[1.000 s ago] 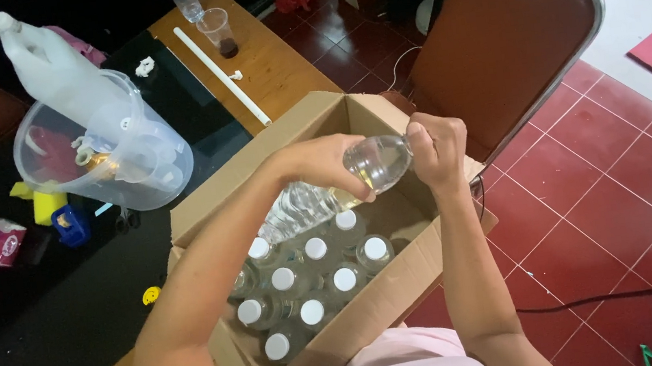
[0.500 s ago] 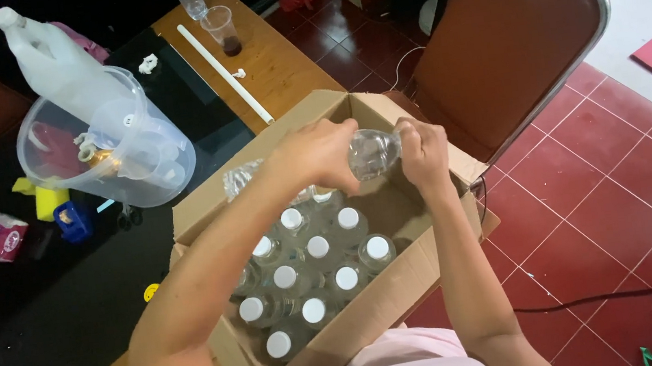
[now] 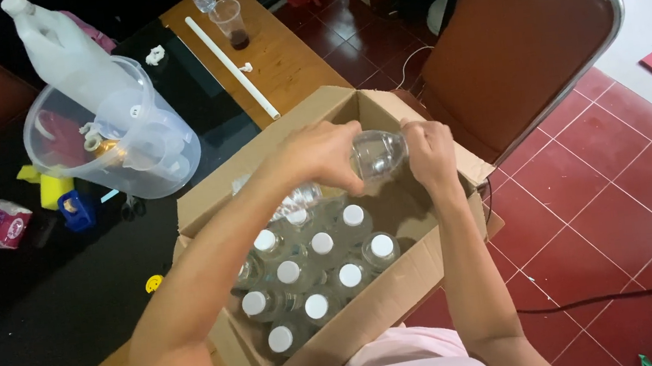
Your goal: Packing plastic bottles into a cardboard box in a stockroom environment.
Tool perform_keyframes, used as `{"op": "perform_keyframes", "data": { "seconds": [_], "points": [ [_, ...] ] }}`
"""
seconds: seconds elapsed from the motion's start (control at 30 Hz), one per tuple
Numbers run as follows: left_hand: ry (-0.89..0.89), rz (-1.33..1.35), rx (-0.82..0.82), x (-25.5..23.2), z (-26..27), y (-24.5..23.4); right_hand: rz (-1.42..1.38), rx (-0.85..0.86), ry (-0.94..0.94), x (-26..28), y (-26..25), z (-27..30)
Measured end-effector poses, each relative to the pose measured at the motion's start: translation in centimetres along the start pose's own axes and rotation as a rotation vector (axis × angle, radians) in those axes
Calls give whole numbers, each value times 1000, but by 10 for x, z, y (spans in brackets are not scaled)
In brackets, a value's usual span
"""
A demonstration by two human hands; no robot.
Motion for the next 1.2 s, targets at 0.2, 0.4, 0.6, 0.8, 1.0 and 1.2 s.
{"op": "perform_keyframes", "data": {
  "seconds": [0.2,0.4,0.6,0.8,1.0,1.2],
  "points": [
    [292,522,219,9,5,8,149,-115,-440,17,-16,3],
    [526,987,372,24,-24,61,116,-124,-713,18,-21,4],
    [338,805,142,17,0,42,193,7,-389,33,-18,8],
    [-72,314,-48,-5,34,32,429,221,228,40,-10,-3],
    [-134,252,-186,6,14,64,577,387,512,101,-13,7],
    [320,980,-331,16,29,70,32,284,-211,60,-8,-12]
  ]
}}
Point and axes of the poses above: each hand's wrist, its own z-axis away from the middle knuckle, its own y-axis out of the palm, x = y × z, the point moved 1 cm from there along -z, towards the middle knuckle, and after that the axes turned 13 degrees about x, right-handed, at the moved point
